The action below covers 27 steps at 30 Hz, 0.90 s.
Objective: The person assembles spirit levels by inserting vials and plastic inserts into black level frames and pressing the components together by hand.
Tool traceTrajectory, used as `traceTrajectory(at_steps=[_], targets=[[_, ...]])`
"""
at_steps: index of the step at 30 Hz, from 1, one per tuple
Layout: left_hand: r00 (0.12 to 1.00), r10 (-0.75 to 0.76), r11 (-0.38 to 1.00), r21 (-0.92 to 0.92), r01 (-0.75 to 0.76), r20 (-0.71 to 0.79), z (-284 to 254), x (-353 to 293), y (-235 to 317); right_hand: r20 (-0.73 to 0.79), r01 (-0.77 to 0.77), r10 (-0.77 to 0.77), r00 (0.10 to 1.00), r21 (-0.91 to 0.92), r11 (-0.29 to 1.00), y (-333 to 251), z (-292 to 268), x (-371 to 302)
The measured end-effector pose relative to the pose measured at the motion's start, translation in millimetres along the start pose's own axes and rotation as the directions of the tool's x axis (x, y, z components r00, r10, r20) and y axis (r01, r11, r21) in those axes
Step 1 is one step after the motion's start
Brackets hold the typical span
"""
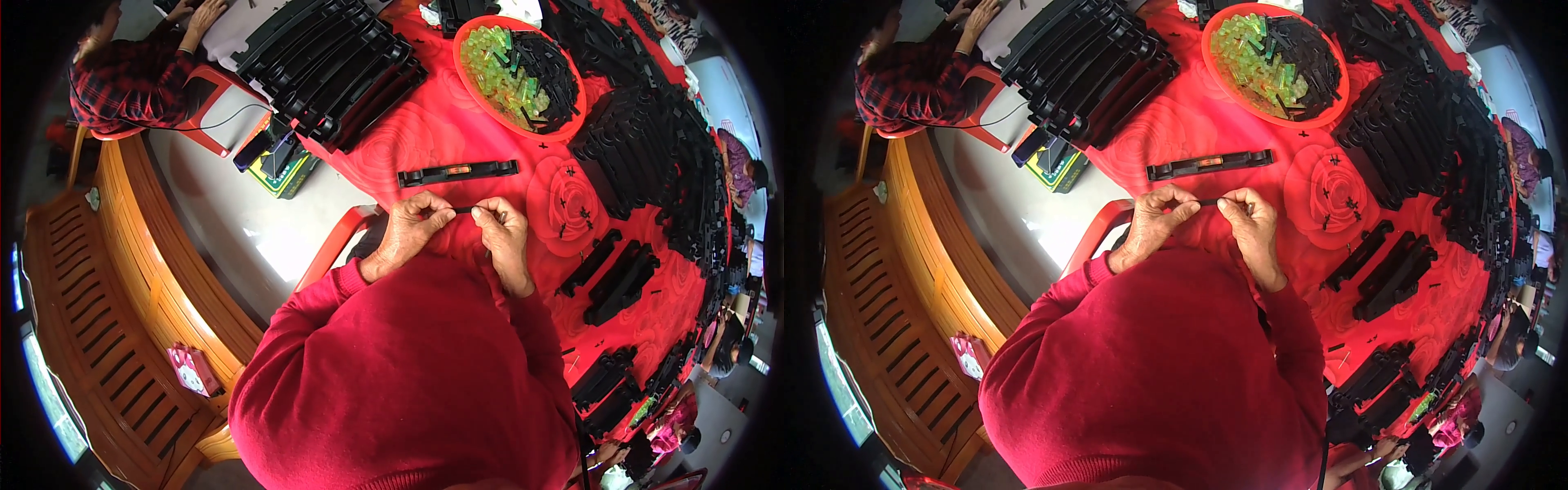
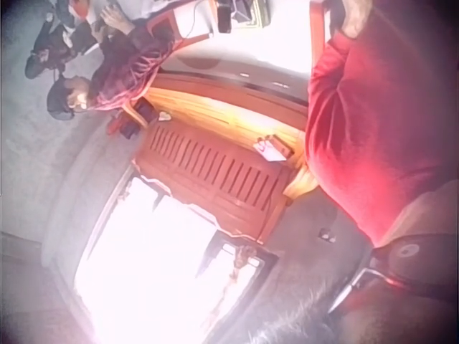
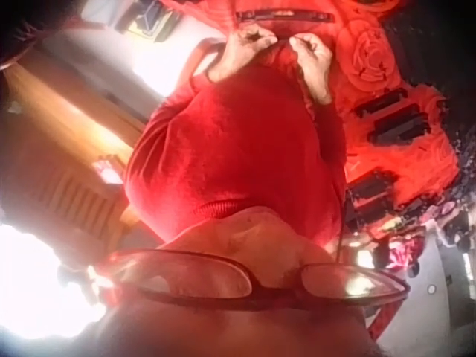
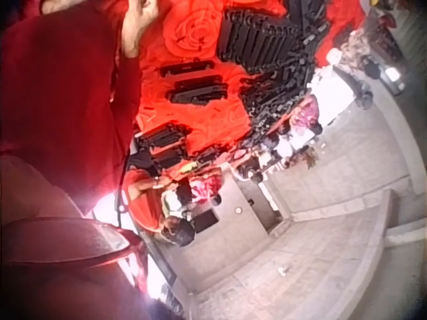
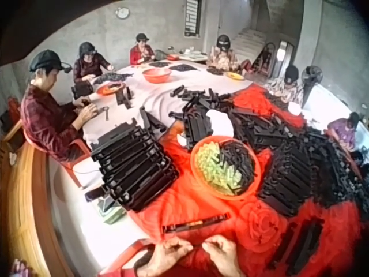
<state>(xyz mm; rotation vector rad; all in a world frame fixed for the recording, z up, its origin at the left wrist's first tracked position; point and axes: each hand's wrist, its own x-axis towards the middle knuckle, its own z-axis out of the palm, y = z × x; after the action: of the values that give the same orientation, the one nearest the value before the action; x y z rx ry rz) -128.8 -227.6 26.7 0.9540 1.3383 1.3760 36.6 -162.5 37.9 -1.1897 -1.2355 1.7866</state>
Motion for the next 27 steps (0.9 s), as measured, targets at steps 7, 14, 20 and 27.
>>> traceTrajectory(at_steps=[7,14,20,27], targets=[[0.992,-0.124,0.980,-0.158,0.118,-0.032,-2.0,-1.6,-5.8,0.029,0.107,-0.104,0.994,-0.125,0.986,-7.0,1.7,8.2],[0.715,0.694,0.427,0.751,-0.504,0.085,-22.7,15.3,-3.2,-0.165,0.127,-0.166,0.972,-0.225,0.966,-24.6,1.7,45.2],[0.762,0.643,0.421,0.798,-0.431,0.072,-31.1,22.6,-24.3,-0.116,0.188,-0.230,0.966,-0.294,0.937,1.0,2.6,68.7],[0.763,0.639,0.436,0.771,-0.465,0.099,-39.1,25.6,-31.1,-0.163,0.195,-0.270,0.949,-0.369,0.909,2.7,9.4,72.6]])
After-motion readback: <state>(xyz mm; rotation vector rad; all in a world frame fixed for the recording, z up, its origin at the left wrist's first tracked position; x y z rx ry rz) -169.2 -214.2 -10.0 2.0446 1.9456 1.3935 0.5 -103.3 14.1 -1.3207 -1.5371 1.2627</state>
